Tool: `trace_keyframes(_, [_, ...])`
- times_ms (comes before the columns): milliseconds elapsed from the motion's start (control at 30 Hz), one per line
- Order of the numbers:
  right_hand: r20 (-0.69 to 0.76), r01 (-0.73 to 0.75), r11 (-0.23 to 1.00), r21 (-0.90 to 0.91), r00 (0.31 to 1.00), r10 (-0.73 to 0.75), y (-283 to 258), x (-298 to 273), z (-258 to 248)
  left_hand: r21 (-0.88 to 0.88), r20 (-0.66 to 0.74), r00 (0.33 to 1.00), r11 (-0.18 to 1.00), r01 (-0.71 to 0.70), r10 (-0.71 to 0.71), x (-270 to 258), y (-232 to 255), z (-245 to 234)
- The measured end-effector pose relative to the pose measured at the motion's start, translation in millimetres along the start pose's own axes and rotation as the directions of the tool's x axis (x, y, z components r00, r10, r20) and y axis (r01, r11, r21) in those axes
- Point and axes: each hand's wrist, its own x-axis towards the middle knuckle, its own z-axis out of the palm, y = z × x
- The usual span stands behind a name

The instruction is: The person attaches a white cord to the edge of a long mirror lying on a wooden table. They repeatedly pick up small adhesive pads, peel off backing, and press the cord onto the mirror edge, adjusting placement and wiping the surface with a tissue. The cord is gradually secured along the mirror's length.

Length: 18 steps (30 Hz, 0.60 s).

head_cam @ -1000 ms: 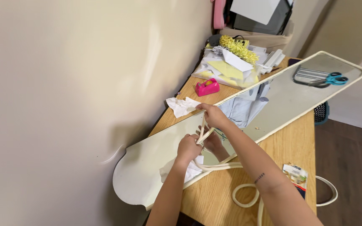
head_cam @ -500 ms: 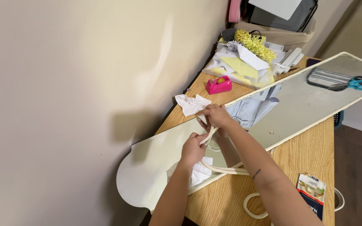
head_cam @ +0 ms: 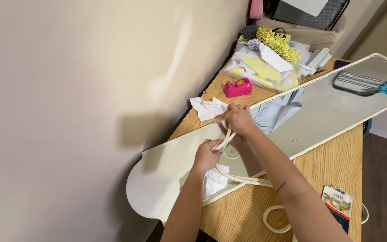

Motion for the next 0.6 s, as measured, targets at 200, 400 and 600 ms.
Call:
trace_keyframes(200, [-0.079, 0.097, 0.992, -0.083, 0.991, -0.104, -15, -4, 7, -0.019, 0.003, 0.999, 0.999, -0.036, 0.036, 3, -7, 1])
trace_keyframes(400, [-0.051, 0.014, 0.963, -0.27, 0.998, -0.029, 8, -8, 5, -0.015, -0.015, 0.999, 0.999, -0.037, 0.037, 3, -10, 2])
trace_keyframes(600, [-0.097, -0.062, 0.974, -0.216, 0.994, 0.042, 13, -4, 7, -0.039, -0.007, 0.999, 0.998, -0.039, 0.039, 3, -9, 1])
